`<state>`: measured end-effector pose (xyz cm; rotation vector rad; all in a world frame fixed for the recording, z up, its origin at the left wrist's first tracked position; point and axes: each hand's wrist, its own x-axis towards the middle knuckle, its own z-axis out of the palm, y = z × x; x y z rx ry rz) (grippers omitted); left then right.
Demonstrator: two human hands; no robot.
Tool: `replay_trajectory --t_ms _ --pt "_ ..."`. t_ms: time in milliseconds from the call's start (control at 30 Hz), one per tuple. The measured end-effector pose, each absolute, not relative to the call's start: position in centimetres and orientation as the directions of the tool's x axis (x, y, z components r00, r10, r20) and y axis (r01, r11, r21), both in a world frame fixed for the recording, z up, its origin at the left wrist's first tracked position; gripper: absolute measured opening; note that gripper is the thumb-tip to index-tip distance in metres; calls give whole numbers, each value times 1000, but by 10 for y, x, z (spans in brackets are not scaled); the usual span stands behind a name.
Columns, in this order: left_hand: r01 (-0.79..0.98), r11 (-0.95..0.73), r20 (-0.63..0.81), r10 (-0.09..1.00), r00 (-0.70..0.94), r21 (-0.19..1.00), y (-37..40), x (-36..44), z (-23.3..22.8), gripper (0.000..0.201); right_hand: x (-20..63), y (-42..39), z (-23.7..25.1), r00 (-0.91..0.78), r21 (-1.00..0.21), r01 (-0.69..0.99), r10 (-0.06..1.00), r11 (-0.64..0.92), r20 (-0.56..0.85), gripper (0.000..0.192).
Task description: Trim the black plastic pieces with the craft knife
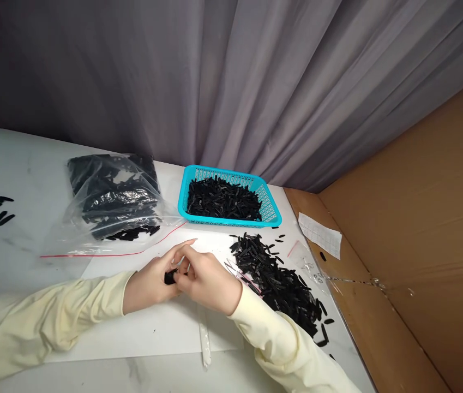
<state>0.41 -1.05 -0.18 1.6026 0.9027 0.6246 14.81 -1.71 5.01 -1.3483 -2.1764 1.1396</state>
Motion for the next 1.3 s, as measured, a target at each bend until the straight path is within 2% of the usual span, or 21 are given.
replay_trajectory --t_ms 67,133,233,333,467,767,900,1033,1167,1300 --pt "222 -95 -52 816 576 970 -10 4 2 73 152 -18 46 -488 -828 528 865 188 -114 22" --pt "208 -88 -56 800 597 974 -10 4 4 68 157 -18 44 -468 -889 444 875 113 -123 15" --pt "212 -62 -82 790 608 975 -11 3 4 57 166 -21 43 -393 -975 210 906 -77 -157 6" --pt "232 -65 -89 800 594 971 -11 3 3 47 175 -28 40 -298 -980 -18 936 -199 -185 15" --pt "240 -145 -22 814 581 960 -12 3 5 37 181 -39 31 -182 -961 -168 965 -220 -189 17" --pt "262 -109 -55 836 547 959 -13 3 10 34 177 -49 9 -22 -902 -341 962 -263 -272 20" --pt "224 -203 45 828 558 953 -13 4 11 30 171 -50 3 -45 -888 -369 959 -275 -279 22" --pt "232 -229 72 840 538 945 -12 5 12 29 170 -50 2 -93 -853 -429 954 -298 -286 23" --pt "244 -207 56 859 509 948 -13 4 11 29 172 -49 3 -126 -815 -482 946 -321 -298 23" --pt "216 -112 -17 854 520 970 -13 2 9 33 174 -47 3 -191 -800 -481 933 -359 -304 20"
